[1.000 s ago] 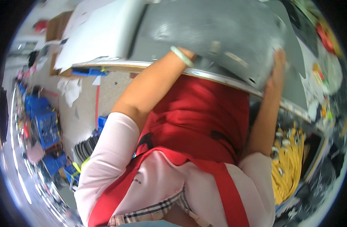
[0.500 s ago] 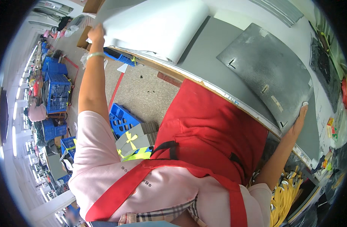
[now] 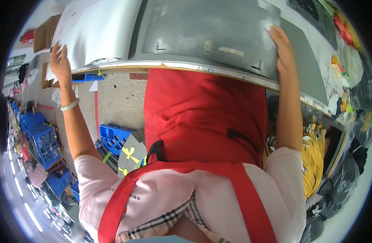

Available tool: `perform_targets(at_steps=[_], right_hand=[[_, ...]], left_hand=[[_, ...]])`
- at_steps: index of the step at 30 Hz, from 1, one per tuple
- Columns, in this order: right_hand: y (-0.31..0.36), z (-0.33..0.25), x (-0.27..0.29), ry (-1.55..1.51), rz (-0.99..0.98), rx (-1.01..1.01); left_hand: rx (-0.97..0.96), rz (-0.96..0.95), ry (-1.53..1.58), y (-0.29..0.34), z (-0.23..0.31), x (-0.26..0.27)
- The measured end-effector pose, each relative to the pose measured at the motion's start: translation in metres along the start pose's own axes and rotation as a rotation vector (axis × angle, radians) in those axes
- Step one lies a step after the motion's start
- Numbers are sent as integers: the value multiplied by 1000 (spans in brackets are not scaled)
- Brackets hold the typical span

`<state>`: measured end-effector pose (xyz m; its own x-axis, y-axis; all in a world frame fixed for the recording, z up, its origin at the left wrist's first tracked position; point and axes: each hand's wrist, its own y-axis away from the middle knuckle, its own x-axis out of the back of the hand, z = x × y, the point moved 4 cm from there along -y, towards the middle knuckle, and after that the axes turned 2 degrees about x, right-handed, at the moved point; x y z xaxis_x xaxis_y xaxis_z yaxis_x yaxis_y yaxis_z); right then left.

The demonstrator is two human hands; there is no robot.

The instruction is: Marking grey rectangular panels with white chalk and stacking them.

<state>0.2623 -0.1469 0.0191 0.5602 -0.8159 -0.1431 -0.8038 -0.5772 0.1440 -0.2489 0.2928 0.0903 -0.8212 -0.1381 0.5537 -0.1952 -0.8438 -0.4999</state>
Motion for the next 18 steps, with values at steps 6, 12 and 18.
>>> perform_targets(at_steps=[6,12,18], right_hand=[[-22,-3,-14,569,-180,104],[-34,-5,-1,651,-248,161],[-52,4,19,803,-260,220]], left_hand=[[-598,-626,110,149,191,-87],[-477,-800,4,163,181,-116],[-385,-857,-8,166,178,-120]])
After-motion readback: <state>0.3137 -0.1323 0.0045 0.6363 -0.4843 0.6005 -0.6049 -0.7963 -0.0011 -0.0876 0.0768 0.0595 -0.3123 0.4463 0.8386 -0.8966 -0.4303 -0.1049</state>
